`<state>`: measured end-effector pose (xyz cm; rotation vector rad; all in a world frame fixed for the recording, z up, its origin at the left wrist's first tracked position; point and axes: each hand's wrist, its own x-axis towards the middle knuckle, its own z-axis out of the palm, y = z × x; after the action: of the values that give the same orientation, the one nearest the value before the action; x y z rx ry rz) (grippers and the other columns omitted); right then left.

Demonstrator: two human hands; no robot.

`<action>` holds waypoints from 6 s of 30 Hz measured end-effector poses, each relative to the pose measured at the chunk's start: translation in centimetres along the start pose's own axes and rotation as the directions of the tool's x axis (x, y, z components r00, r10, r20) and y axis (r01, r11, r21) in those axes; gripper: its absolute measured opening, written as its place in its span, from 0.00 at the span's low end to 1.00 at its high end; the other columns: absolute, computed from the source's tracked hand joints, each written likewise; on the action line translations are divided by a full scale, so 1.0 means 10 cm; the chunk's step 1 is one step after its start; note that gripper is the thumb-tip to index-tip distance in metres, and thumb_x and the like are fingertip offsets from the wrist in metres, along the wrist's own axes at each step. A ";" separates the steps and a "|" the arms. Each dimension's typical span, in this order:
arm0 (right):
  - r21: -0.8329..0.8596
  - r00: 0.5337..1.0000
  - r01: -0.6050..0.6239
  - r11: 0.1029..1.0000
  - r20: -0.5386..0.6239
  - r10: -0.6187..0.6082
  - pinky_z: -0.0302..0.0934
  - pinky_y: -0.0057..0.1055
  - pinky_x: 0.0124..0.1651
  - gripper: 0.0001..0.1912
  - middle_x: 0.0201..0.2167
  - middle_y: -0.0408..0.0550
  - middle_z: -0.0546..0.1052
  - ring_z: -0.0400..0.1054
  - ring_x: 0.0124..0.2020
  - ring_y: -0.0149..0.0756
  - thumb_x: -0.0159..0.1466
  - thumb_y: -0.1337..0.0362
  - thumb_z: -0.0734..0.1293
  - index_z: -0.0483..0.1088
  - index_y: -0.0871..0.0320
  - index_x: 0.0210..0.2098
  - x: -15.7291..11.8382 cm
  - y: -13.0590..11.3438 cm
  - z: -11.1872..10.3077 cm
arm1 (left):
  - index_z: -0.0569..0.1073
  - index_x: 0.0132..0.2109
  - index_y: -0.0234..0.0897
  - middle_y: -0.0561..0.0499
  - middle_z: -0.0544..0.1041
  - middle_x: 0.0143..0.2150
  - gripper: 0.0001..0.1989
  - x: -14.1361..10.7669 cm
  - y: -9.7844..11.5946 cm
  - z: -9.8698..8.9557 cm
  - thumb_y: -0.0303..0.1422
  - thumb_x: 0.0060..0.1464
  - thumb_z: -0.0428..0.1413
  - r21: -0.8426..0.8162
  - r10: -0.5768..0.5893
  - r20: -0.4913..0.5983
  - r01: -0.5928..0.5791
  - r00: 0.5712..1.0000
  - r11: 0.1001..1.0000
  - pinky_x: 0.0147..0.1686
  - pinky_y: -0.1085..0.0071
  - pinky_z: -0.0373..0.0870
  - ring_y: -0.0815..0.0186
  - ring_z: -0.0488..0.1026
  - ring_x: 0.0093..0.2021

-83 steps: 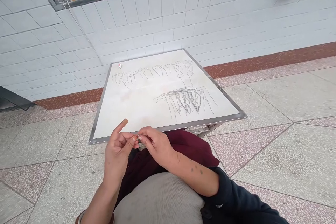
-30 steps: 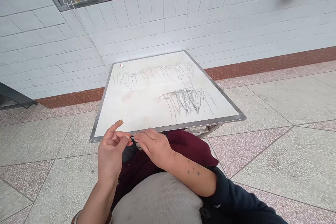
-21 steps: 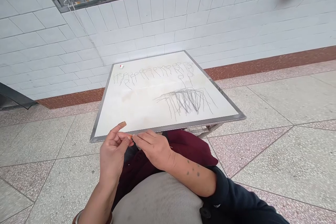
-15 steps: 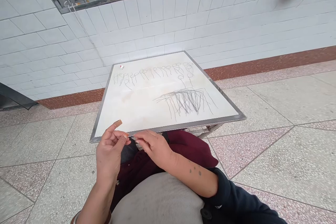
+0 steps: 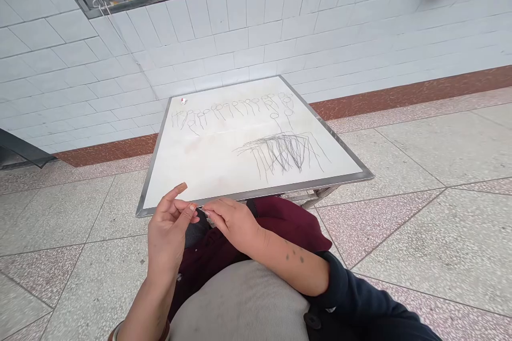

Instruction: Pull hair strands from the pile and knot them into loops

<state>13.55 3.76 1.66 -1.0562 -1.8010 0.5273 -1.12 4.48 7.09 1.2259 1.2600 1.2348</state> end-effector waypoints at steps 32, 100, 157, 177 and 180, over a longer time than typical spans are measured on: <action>0.078 0.981 -0.112 0.991 0.165 0.098 0.64 0.24 0.33 0.10 0.30 0.41 0.72 0.66 0.25 0.25 0.71 0.65 0.56 0.67 0.55 0.39 -0.05 0.00 -0.06 | 0.72 0.53 0.40 0.55 0.73 0.29 0.23 0.10 -0.01 -0.18 0.33 0.48 0.62 0.038 -0.008 -0.042 0.009 0.999 0.999 0.35 0.73 0.70 0.70 0.69 0.31; 0.260 0.822 -0.493 0.830 -0.172 0.542 0.66 0.26 0.23 0.11 0.26 0.43 0.71 0.67 0.25 0.31 0.61 0.55 0.63 0.70 0.56 0.33 0.15 0.49 -0.36 | 0.71 0.54 0.38 0.51 0.76 0.32 0.25 0.17 -0.42 -0.37 0.43 0.51 0.60 0.115 -0.115 0.106 0.103 0.988 0.988 0.33 0.71 0.71 0.65 0.72 0.36; -0.387 0.683 -0.718 0.579 -0.227 0.695 0.57 0.31 0.37 0.08 0.38 0.53 0.76 0.68 0.41 0.42 0.67 0.69 0.59 0.69 0.58 0.42 0.75 1.78 -0.52 | 0.72 0.50 0.33 0.44 0.79 0.36 0.29 0.20 -1.35 0.19 0.48 0.46 0.59 0.258 -0.482 0.514 0.408 0.709 0.876 0.36 0.69 0.65 0.63 0.72 0.36; -0.503 0.685 -0.714 0.487 -0.356 0.636 0.60 0.31 0.38 0.11 0.41 0.49 0.75 0.66 0.43 0.38 0.69 0.64 0.58 0.72 0.57 0.42 1.00 2.33 -1.32 | 0.67 0.58 0.33 0.39 0.73 0.53 0.27 1.32 -1.50 -0.35 0.44 0.58 0.47 0.667 0.191 -0.013 -0.134 0.981 0.733 0.50 0.54 0.66 0.52 0.70 0.50; -0.505 0.650 -0.740 0.444 -0.370 0.663 0.65 0.37 0.44 0.11 0.44 0.50 0.73 0.69 0.43 0.37 0.68 0.60 0.62 0.70 0.60 0.46 1.20 2.59 -1.52 | 0.67 0.58 0.31 0.40 0.76 0.47 0.25 1.40 -1.68 -0.36 0.40 0.58 0.46 0.744 0.335 0.045 -0.255 0.941 0.618 0.49 0.54 0.66 0.52 0.71 0.47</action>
<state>36.06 26.26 -4.11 -2.3255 -1.3531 0.3137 -5.93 18.55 -9.36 2.0601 1.7824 1.0182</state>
